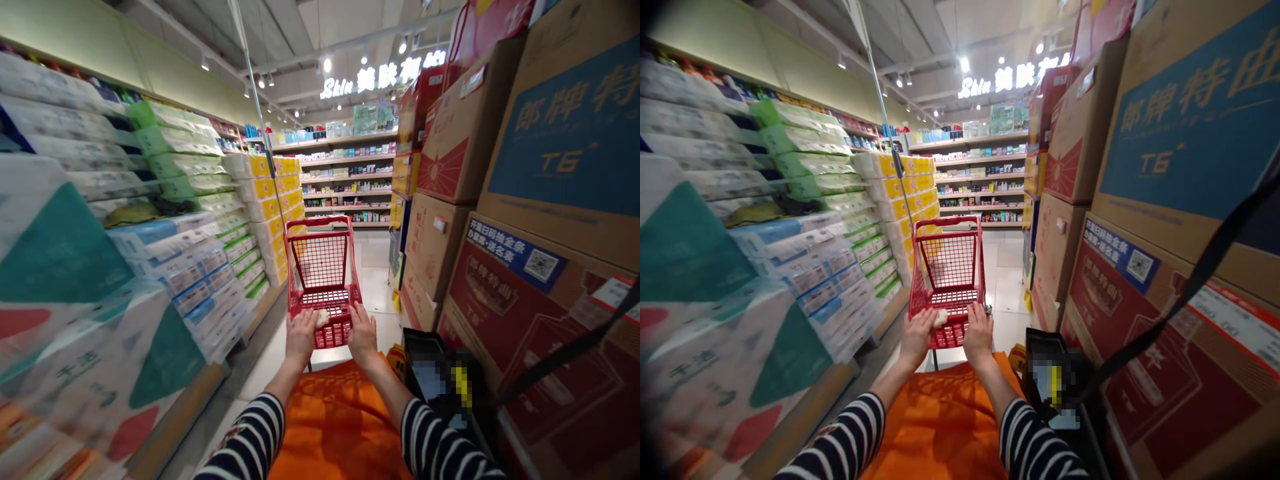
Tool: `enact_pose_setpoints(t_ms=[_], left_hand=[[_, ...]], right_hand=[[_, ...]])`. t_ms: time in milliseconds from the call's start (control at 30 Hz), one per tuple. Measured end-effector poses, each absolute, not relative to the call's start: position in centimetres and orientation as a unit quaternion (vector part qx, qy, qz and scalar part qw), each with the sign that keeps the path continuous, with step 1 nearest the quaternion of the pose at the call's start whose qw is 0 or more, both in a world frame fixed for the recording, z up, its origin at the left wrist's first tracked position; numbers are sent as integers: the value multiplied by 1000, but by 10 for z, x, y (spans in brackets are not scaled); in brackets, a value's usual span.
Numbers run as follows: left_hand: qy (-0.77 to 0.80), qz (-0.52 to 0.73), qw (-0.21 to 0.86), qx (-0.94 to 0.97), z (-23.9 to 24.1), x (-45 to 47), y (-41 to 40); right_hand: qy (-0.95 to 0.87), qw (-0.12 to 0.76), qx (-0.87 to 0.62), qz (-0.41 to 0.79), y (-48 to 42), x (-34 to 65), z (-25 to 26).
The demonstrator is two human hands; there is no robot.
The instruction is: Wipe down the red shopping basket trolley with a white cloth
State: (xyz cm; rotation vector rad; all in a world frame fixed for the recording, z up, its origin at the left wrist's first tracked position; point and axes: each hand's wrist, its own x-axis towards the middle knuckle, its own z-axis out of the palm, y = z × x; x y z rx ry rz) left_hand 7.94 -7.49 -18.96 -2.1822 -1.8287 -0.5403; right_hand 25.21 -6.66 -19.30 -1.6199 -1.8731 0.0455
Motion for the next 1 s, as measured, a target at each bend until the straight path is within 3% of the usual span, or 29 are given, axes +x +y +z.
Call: enact_pose_setpoints(t_ms=[167,467,767,1000], left_hand=[[-549,-175,125,-807,-194,127,-71],[-616,-164,138,-758,-191,58,-80],[-545,-146,121,-816,-192,132,-68],[-606,-175,112,-768,-184,82,-87]], right_hand=[[-732,282,-620,20,-68,253,-193],[-732,272,-624,30,-68,253,-191],[-743,246,-622,6,-66,253,-189],[-747,254,-614,9,-62,257,-191]])
